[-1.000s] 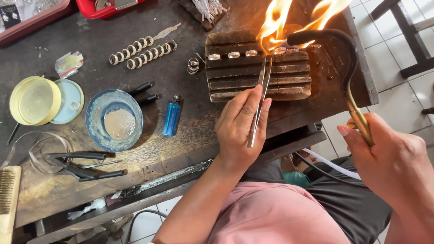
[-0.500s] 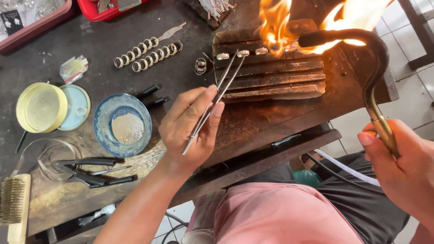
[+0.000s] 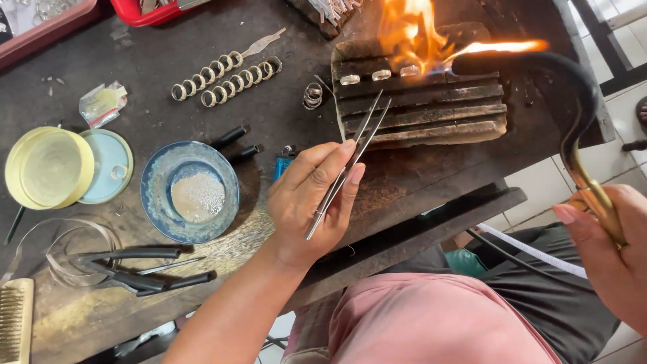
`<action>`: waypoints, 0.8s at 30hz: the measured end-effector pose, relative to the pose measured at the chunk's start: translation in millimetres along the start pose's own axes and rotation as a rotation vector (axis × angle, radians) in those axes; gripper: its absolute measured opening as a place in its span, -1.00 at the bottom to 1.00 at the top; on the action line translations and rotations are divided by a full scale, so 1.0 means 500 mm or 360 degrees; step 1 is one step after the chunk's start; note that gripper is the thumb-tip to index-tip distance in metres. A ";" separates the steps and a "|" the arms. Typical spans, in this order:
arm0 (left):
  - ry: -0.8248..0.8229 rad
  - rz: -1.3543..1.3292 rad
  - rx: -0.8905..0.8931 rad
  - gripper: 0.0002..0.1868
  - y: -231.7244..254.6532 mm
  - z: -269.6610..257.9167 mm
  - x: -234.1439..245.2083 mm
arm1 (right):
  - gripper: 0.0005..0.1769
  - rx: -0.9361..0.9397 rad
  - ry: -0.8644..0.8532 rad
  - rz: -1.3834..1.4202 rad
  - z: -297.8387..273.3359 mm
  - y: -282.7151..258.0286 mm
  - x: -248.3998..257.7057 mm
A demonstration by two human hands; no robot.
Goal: Soldering small jewelry components on a grooved block using a blowtorch and tweezers.
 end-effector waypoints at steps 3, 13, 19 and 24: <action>0.0003 -0.0004 -0.0006 -0.81 0.002 0.001 0.000 | -0.72 0.0000 -0.0031 -0.0108 -0.002 -0.022 0.002; -0.0001 -0.0024 -0.0018 -0.80 0.001 0.000 -0.004 | -0.74 -0.0032 -0.0051 -0.0105 0.005 -0.016 0.002; -0.0007 -0.0013 -0.0008 -0.80 0.000 0.000 -0.008 | -0.71 -0.0079 -0.0034 0.0021 -0.010 -0.006 -0.012; -0.0020 -0.0033 0.0004 -0.78 -0.001 0.000 -0.009 | -0.73 -0.0070 -0.0013 0.0073 -0.015 0.005 -0.012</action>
Point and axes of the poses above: each hand's wrist, its own z-axis towards the middle knuckle, its own x-axis out of the back of the hand, y = z × x, the point moved 7 cm from there along z, towards the middle knuckle, and after that the axes turned 15 degrees about -y, right-handed, at the moved point
